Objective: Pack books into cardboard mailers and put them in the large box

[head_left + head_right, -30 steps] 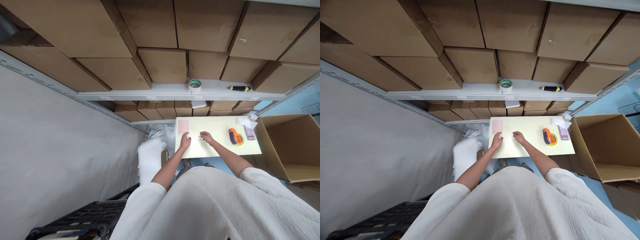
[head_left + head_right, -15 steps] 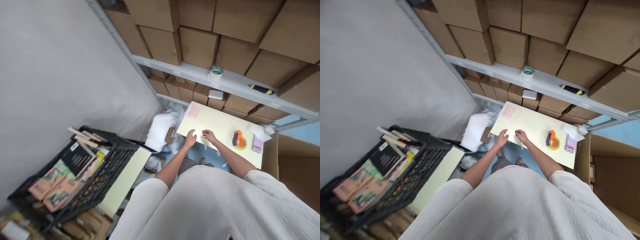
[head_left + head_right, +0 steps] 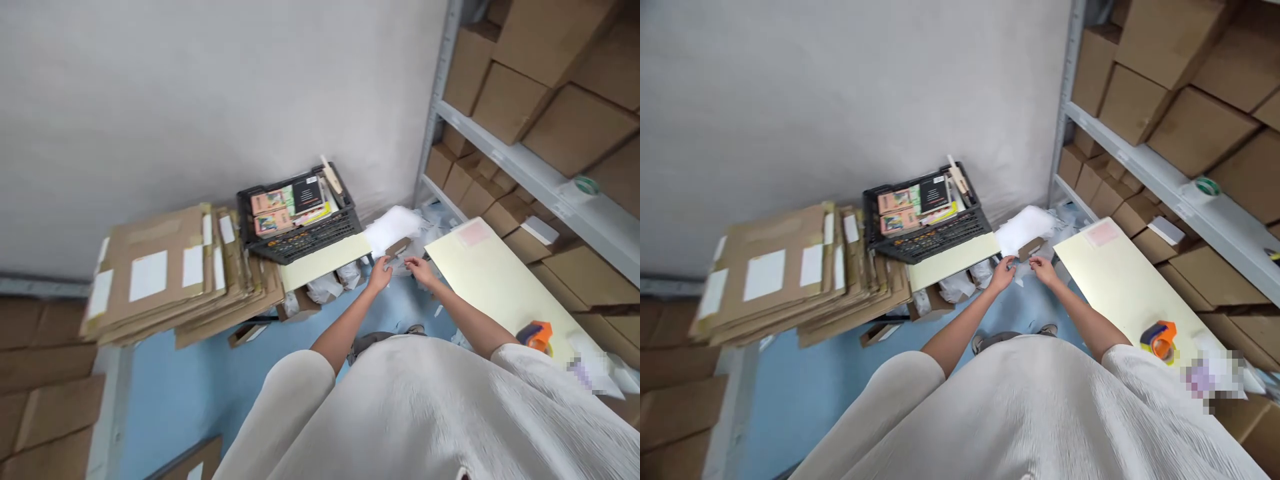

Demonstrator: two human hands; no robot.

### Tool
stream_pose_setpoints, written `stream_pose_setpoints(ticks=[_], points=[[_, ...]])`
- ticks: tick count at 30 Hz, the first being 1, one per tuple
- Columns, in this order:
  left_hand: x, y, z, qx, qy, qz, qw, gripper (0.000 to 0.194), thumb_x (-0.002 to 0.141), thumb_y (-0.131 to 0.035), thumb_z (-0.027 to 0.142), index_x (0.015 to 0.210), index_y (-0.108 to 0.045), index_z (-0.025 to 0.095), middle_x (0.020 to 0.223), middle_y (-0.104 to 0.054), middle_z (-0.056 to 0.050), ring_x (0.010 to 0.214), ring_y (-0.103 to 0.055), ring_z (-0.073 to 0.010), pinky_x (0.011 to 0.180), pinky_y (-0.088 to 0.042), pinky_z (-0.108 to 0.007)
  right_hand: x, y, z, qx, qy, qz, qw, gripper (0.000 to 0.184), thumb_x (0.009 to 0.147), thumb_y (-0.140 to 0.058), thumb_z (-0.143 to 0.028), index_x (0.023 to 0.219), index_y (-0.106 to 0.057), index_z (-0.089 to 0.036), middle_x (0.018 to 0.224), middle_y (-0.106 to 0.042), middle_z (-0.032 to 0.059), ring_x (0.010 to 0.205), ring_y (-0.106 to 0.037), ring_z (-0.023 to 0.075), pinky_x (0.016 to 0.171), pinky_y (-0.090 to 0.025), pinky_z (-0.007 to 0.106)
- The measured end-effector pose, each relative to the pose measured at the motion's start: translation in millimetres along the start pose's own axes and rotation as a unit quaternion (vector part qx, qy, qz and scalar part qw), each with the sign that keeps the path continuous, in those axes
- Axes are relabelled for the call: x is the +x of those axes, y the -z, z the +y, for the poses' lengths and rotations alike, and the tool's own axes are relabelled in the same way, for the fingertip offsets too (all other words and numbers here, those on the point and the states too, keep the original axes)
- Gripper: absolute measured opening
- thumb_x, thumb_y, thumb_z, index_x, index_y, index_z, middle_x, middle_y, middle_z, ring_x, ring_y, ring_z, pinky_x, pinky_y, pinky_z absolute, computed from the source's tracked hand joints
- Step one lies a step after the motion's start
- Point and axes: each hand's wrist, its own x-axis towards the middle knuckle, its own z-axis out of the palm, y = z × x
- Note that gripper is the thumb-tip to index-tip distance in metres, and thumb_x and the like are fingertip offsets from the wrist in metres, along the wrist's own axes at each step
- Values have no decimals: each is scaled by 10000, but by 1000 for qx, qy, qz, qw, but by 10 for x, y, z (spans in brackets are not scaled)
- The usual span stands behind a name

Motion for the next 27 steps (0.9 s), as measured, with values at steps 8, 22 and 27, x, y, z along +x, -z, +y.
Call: stream_pose_setpoints(ticks=[8,22,27], points=[[-626,1618,-626,27,-15,85,996,450,947,-611,85,1382,-690,172,1429,-733,-145,1315,-705,-274,1198,-541,-456,-148,-1828,-525,-46,98,-116,987,250,827,-653,-315,1022,-772,-212,1016,-806,67,967,-715,236,956,-575,380],[-1896,4719,-1323,243,-162,273,917,458,1026,-460,152,1433,-659,220,1419,-716,-125,1378,-639,-264,1218,-500,-444,-790,-4703,-1687,-159,421,-212,867,318,966,-570,-314,1210,-754,-224,1266,-718,116,1125,-691,257,1028,-594,441],[-2124,5362,-1502,357,-79,292,884,542,987,-521,172,1522,-606,196,1651,-565,-161,1563,-484,-321,1313,-345,-528,-970,-5266,-2099,-291,491,-180,801,402,965,-613,-256,1353,-707,-208,1428,-640,158,1340,-610,332,1160,-520,502]])
